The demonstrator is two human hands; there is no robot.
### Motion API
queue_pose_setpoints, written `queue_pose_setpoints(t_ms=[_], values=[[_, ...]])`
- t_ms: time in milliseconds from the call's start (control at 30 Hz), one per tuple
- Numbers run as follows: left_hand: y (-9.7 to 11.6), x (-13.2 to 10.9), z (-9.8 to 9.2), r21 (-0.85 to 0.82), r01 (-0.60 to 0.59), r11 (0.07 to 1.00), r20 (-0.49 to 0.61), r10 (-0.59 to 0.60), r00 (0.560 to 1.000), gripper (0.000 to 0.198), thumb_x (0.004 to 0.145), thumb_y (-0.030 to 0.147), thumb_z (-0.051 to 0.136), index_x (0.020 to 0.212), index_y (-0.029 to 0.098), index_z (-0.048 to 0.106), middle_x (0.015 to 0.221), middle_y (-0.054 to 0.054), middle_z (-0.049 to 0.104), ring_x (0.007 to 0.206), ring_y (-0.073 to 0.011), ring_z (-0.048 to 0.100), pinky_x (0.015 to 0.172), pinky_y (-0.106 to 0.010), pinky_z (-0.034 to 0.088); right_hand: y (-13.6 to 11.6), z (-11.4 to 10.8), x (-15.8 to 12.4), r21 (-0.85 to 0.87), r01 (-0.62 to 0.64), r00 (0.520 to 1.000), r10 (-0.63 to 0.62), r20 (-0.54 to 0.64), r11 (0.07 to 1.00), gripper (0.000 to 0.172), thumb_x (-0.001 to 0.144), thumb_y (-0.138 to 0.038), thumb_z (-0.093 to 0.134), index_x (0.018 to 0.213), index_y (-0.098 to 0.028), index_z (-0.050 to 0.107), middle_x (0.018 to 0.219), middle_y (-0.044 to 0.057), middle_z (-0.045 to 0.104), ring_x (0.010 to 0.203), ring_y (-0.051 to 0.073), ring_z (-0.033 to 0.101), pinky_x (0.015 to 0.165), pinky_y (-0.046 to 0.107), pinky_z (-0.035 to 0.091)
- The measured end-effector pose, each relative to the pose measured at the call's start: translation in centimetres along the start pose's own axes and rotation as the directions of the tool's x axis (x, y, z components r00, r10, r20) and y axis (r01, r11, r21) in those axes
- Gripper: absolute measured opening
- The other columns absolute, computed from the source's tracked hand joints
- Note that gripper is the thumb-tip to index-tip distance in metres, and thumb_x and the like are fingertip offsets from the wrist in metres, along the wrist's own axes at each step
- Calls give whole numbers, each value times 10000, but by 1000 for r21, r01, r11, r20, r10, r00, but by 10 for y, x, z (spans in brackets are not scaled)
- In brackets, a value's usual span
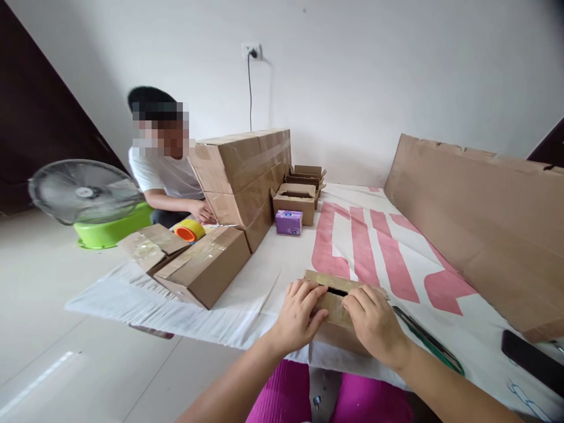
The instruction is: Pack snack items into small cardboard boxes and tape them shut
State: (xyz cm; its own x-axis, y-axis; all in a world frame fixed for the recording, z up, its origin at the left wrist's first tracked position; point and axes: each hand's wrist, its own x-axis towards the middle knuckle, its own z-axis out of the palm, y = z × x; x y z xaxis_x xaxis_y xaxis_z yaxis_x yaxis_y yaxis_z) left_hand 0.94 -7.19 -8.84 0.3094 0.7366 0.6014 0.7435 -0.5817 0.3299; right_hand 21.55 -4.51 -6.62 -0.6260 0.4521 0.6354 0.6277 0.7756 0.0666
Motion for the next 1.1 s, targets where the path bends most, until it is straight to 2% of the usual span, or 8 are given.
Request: queue_pose_setpoints(t_ms=[200,533,633,733,833,933,1033,1100], values=[[1,2,-1,-21,7,1000,8,-7,1000,374,895,265,518,1260,183,522,1066,-120,585,934,-250,516,811,-432,447,-3,-2,-9,40,93,996,-93,-14,995,216,893,-56,393,789,-179,537,737,39,534,724,185,450,675,333,370],[3,1,1,-21,-11,1000,29,12,1000,367,922,312,490,1260,174,527,1062,-124,583,934,-246,511,804,-421,443,6,-20,-38,113,154,974,-170,147,982,243,885,-49,364,791,-187,541,791,45,567,752,181,469,704,347,381],[2,1,3,-20,-19,1000,30,20,999,442,927,443,477,1277,176,515,1074,-128,578,949,-254,508,815,-427,434,6,-23,-33,155,118,986,-134,95,981,231,900,-75,372,802,-190,548,793,43,578,773,180,500,716,349,426],[1,1,6,4,-40,999,26,40,999,736,776,695,553,1284,165,501,1079,-133,572,950,-277,505,825,-450,429,-1,-23,-28,199,58,998,-60,2,978,205,900,-68,402,839,-194,552,885,58,609,869,186,545,763,357,474],[0,0,9,45,-25,999,26,24,999,757,729,689,620,1256,157,506,1078,-134,576,959,-287,505,830,-459,423,-9,-19,-26,288,77,997,-72,-27,955,198,889,-42,420,892,-198,542,1011,70,638,981,195,565,822,366,491],[-2,0,9,48,-28,998,37,26,999,727,733,655,646,1237,148,510,1085,-136,581,966,-285,505,828,-451,429,-6,-15,-29,388,99,995,-100,-17,917,199,889,-38,401,866,-207,504,856,34,633,856,178,578,761,357,487],[-3,0,8,42,-26,999,44,24,999,706,735,630,663,1235,155,510,1096,-134,585,978,-284,510,834,-446,435,12,-15,-35,379,-65,992,100,-74,923,163,906,-85,386,862,-216,473,764,23,577,734,164,553,678,333,471],[-4,0,7,44,-28,999,50,26,998,688,740,609,672,1234,159,507,1104,-135,587,976,-283,514,831,-444,437,29,-17,-38,350,-260,943,315,-110,900,100,932,-161,400,902,-222,474,778,28,569,719,161,558,655,313,473]])
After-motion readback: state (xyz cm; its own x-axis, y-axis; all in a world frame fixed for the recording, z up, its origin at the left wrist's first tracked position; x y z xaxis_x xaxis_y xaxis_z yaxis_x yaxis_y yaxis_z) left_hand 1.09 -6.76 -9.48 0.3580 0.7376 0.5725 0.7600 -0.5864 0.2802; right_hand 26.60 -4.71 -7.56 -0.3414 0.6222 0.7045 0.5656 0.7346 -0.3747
